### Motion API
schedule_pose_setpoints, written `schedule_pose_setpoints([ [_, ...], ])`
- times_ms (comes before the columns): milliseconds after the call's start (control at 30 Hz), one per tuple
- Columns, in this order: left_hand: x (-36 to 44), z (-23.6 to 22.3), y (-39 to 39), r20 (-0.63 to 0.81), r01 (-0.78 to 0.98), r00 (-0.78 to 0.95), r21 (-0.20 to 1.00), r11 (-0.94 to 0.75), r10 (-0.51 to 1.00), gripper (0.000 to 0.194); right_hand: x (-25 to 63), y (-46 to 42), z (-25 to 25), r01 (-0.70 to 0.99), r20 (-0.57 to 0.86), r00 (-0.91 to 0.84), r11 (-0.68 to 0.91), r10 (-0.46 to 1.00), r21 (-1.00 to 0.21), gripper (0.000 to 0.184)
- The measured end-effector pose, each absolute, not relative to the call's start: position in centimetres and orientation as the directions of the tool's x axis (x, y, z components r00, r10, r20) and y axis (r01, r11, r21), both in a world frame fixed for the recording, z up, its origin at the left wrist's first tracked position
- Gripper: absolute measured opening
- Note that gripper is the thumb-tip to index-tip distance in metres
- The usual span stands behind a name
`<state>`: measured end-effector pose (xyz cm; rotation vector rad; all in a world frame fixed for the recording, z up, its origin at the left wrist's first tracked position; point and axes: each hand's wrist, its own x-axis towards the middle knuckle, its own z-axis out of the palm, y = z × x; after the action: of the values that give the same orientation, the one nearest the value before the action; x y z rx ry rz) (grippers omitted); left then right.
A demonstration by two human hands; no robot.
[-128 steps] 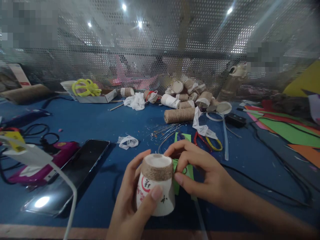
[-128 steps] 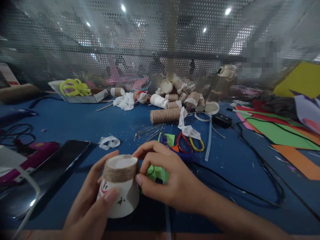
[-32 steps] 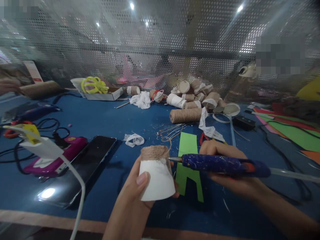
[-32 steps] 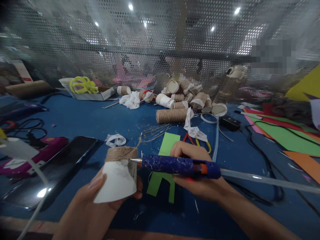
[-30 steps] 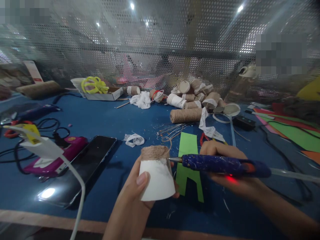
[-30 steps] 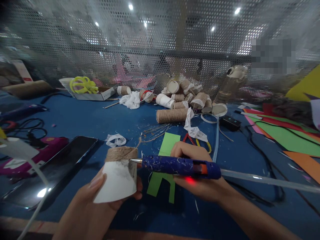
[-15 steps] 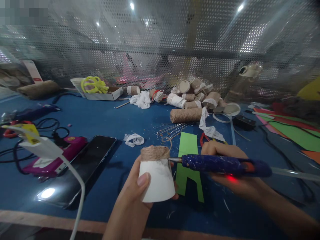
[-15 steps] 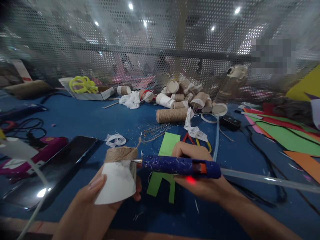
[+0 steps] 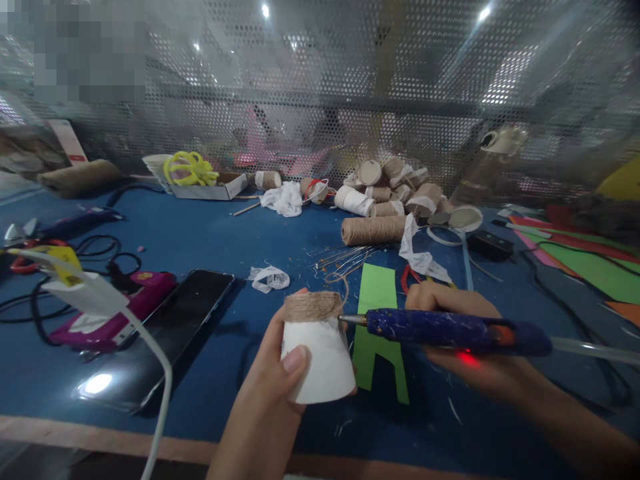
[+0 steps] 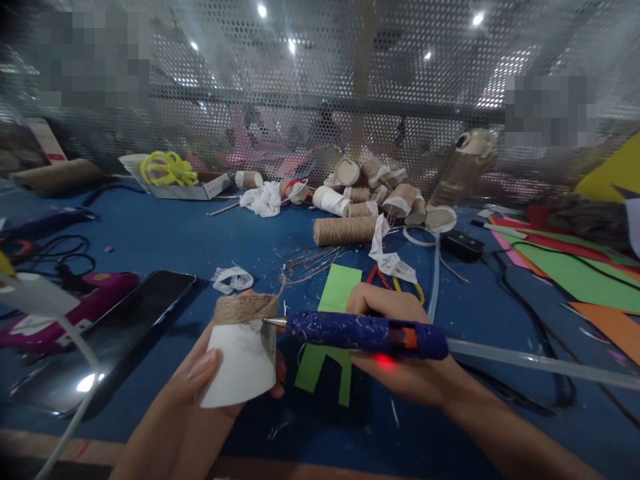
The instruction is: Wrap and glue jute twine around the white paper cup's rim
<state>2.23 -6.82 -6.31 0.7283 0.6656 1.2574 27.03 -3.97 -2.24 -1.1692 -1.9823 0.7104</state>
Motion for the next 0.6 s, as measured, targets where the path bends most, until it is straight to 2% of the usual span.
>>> schedule_pose_setpoints([
  [167,2.3,-5.9,-7.6,-0.160,-0.616,0.172,0.752,0.233,0.972,0.082,26.8,-4.2,-2.0,0.493,0.310,-0.318,0.436,0.896,-0.753,0.027],
  [300,2.4,-5.5,-7.9,-0.171,-0.580,0.149,0.783,0.226,0.974,0.074,26.9,-4.2,-2.1,0.504,0.300,-0.324,0.432,0.897,-0.748,0.028],
  [600,3.1,-4.9,-8.5,-0.174,-0.461,0.029,0.872,0.168,0.984,0.082,26.7,-4.5,-2.0,0.501,0.290,-0.308,0.414,0.906,-0.760,0.030],
])
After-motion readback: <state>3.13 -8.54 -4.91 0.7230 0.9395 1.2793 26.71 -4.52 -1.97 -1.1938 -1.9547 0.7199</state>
